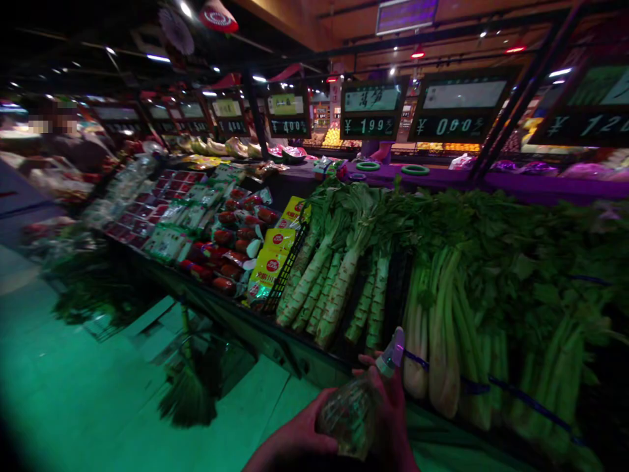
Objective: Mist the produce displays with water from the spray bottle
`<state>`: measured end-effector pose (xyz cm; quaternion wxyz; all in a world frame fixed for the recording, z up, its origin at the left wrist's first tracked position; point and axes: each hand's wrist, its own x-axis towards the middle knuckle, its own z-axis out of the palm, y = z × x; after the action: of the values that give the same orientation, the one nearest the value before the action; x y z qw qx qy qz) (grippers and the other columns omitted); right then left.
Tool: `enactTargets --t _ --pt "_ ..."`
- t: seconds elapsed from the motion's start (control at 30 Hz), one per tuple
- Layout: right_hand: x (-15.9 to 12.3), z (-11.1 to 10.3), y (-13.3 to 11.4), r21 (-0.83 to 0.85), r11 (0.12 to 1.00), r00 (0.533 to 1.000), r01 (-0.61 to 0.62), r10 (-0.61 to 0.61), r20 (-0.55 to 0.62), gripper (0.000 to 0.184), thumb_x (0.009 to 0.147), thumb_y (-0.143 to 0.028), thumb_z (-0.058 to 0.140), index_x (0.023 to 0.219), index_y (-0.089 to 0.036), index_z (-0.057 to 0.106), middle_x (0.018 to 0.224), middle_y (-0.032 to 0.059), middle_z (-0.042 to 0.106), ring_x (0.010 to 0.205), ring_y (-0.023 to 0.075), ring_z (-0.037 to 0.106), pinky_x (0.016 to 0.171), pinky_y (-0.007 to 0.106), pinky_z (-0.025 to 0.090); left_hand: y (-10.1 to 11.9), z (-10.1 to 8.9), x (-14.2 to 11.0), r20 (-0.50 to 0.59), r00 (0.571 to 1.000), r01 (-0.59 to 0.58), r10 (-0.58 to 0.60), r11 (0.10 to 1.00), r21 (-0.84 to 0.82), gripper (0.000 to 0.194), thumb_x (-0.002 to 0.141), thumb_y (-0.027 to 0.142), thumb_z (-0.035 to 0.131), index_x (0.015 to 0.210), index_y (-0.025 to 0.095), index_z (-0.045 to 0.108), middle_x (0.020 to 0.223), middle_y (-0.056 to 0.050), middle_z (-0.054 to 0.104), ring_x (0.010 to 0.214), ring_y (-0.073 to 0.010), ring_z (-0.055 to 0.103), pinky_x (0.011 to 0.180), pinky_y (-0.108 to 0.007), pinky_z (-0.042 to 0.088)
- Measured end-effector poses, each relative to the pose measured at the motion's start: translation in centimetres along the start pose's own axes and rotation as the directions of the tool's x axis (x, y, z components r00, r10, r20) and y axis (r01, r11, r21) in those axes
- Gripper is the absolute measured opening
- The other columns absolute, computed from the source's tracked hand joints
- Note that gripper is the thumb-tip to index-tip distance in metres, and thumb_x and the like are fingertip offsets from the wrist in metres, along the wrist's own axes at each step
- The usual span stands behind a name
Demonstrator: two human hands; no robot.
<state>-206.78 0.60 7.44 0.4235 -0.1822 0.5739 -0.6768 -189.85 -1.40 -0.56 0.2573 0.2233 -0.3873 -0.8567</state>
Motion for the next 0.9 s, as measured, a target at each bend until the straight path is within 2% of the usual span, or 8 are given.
enactTargets --t 0.07,0.17,0.33,0.47,0.6,0.67,0.8,0.9 --pt "0.3 0.2 0.3 -0.005 1.0 0.999 -0.003 0.003 0.046 0.056 0.076 -0.061 0.081 0.118 -0.029 0.062 0.107 0.005 0.08 0.084 0.0268 0.076 0.068 0.036 0.06 0.1 -0.3 -0.4 -0.017 1.0 -0.011 0.011 1.0 0.006 0.103 0.051 0.039 0.101 0.141 0.02 0.055 0.149 -0.015 0.061 0.138 -0.0373 0.056 0.115 -0.054 0.041" --pt "0.7 1.5 1.3 -0.014 0.999 0.99 -0.034 0.036 0.134 0.063 0.072 -0.062 0.085 0.118 -0.027 0.061 0.107 0.0083 0.08 0.083 0.0289 0.076 0.064 0.038 0.061 0.7 -0.7 -1.9 -0.102 0.994 -0.032 0.029 0.999 -0.027 0.105 0.049 0.036 0.102 0.141 0.02 0.054 0.149 -0.015 0.061 0.138 -0.039 0.057 0.114 -0.053 0.041" --pt "-0.2 6.2 3.4 -0.045 0.995 0.947 -0.093 0.102 0.306 0.064 0.072 -0.062 0.084 0.118 -0.025 0.06 0.105 0.0093 0.08 0.08 0.029 0.077 0.06 0.037 0.061 1.1 -1.9 -6.2 -0.224 0.966 -0.156 0.133 0.984 -0.09 0.102 0.05 0.033 0.102 0.14 0.021 0.056 0.148 -0.015 0.063 0.142 -0.0401 0.054 0.117 -0.052 0.039" --pt "-2.1 10.2 4.9 -0.075 0.985 0.873 -0.157 0.174 0.456 0.062 0.073 -0.061 0.085 0.117 -0.026 0.06 0.101 0.0072 0.08 0.077 0.0265 0.077 0.061 0.036 0.06 0.6 -2.5 -9.9 -0.335 0.908 -0.309 0.253 0.943 -0.124 0.101 0.052 0.038 0.102 0.14 0.023 0.056 0.148 -0.016 0.063 0.144 -0.0397 0.053 0.118 -0.053 0.037" --pt "-3.6 13.1 6.1 -0.129 0.967 0.752 -0.219 0.252 0.609 0.067 0.068 -0.063 0.088 0.115 -0.025 0.06 0.099 0.0067 0.079 0.075 0.0245 0.076 0.063 0.035 0.059 0.4 -2.1 -12.6 -0.413 0.831 -0.443 0.372 0.892 -0.089 0.095 0.055 0.037 0.1 0.14 0.025 0.059 0.145 -0.014 0.065 0.14 -0.0385 0.057 0.117 -0.052 0.039" --pt "-4.2 14.2 6.6 -0.141 0.964 0.718 -0.227 0.263 0.644 0.067 0.068 -0.063 0.089 0.116 -0.025 0.06 0.098 0.0054 0.079 0.075 0.0231 0.075 0.062 0.033 0.058 0.5 -2.0 -13.4 -0.456 0.79 -0.491 0.409 0.868 -0.073 0.093 0.056 0.037 0.1 0.139 0.026 0.06 0.144 -0.013 0.065 0.138 -0.0383 0.058 0.116 -0.051 0.04" --pt "-5.0 16.2 7.6 -0.187 0.952 0.634 -0.243 0.302 0.712 0.063 0.072 -0.06 0.087 0.117 -0.026 0.06 0.101 0.0047 0.078 0.078 0.0222 0.075 0.063 0.032 0.058 0.4 -2.8 -14.7 -0.532 0.741 -0.508 0.409 0.86 -0.047 0.1 0.054 0.043 0.1 0.143 0.025 0.058 0.141 -0.013 0.067 0.135 -0.0384 0.06 0.114 -0.048 0.042" --pt "-5.2 17.8 8.2 -0.194 0.956 0.622 -0.219 0.29 0.727 0.06 0.074 -0.06 0.085 0.117 -0.026 0.06 0.103 0.0055 0.078 0.077 0.0218 0.074 0.061 0.031 0.058 0.5 -4.2 -15.3 -0.569 0.723 -0.497 0.391 0.867 -0.035 0.099 0.053 0.045 0.1 0.141 0.027 0.058 0.14 -0.012 0.067 0.134 -0.0377 0.061 0.114 -0.048 0.042"
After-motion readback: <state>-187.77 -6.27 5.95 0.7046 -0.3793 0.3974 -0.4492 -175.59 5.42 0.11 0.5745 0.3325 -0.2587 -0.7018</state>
